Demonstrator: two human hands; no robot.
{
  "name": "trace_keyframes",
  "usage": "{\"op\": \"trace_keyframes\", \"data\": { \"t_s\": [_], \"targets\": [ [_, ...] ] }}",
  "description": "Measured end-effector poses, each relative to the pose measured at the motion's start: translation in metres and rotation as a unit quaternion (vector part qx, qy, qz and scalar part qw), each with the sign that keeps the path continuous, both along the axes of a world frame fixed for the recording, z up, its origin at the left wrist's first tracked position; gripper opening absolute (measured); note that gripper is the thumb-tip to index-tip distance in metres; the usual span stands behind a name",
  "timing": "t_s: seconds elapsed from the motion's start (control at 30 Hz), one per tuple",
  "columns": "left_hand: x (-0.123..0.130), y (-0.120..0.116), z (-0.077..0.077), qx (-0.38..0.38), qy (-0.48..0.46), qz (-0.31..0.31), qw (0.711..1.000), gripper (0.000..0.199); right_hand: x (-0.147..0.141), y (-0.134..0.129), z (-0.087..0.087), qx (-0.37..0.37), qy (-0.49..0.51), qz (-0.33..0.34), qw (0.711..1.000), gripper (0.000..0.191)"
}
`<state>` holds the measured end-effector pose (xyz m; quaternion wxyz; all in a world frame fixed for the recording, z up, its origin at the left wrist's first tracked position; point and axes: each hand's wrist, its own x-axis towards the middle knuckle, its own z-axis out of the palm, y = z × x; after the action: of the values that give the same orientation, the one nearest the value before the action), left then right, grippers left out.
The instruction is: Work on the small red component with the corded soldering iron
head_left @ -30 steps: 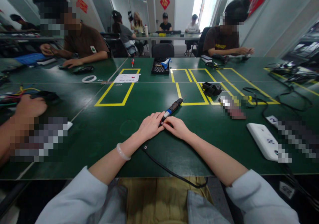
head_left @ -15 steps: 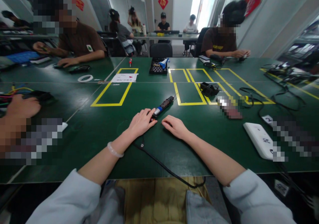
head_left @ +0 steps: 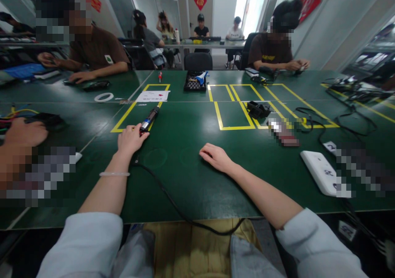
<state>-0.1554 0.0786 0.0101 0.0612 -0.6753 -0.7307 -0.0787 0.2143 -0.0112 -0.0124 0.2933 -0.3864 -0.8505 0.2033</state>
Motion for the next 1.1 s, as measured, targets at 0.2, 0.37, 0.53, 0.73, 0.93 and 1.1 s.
{"op": "trace_keyframes", "data": {
  "t_s": [0.2,0.37,0.53,0.73,0.93,1.1],
  "targets": [
    [-0.023,-0.004,0.001,0.034,-0.026,0.088,0.995,0.052,-0.002,0.003,-0.003,-0.008,0.025,0.005,1.000,0.022],
    [-0.019,-0.006,-0.001,0.079,-0.045,0.081,0.993,0.045,-0.002,0.006,-0.004,-0.086,0.108,-0.009,0.990,0.022],
    [-0.019,-0.006,-0.004,0.080,-0.016,0.075,0.994,0.031,0.000,0.008,-0.006,-0.189,0.179,-0.007,0.966,0.024],
    [-0.009,-0.011,0.002,0.112,-0.005,0.057,0.992,0.025,0.000,0.011,-0.009,-0.216,0.209,-0.007,0.954,0.025],
    [0.040,-0.017,0.003,0.080,-0.165,-0.098,0.978,0.032,-0.003,0.016,-0.017,-0.216,0.214,-0.001,0.953,0.021],
    [0.096,-0.024,-0.004,-0.047,-0.302,-0.280,0.910,0.036,-0.007,0.023,-0.019,-0.219,0.224,-0.011,0.950,0.016]
  ]
}}
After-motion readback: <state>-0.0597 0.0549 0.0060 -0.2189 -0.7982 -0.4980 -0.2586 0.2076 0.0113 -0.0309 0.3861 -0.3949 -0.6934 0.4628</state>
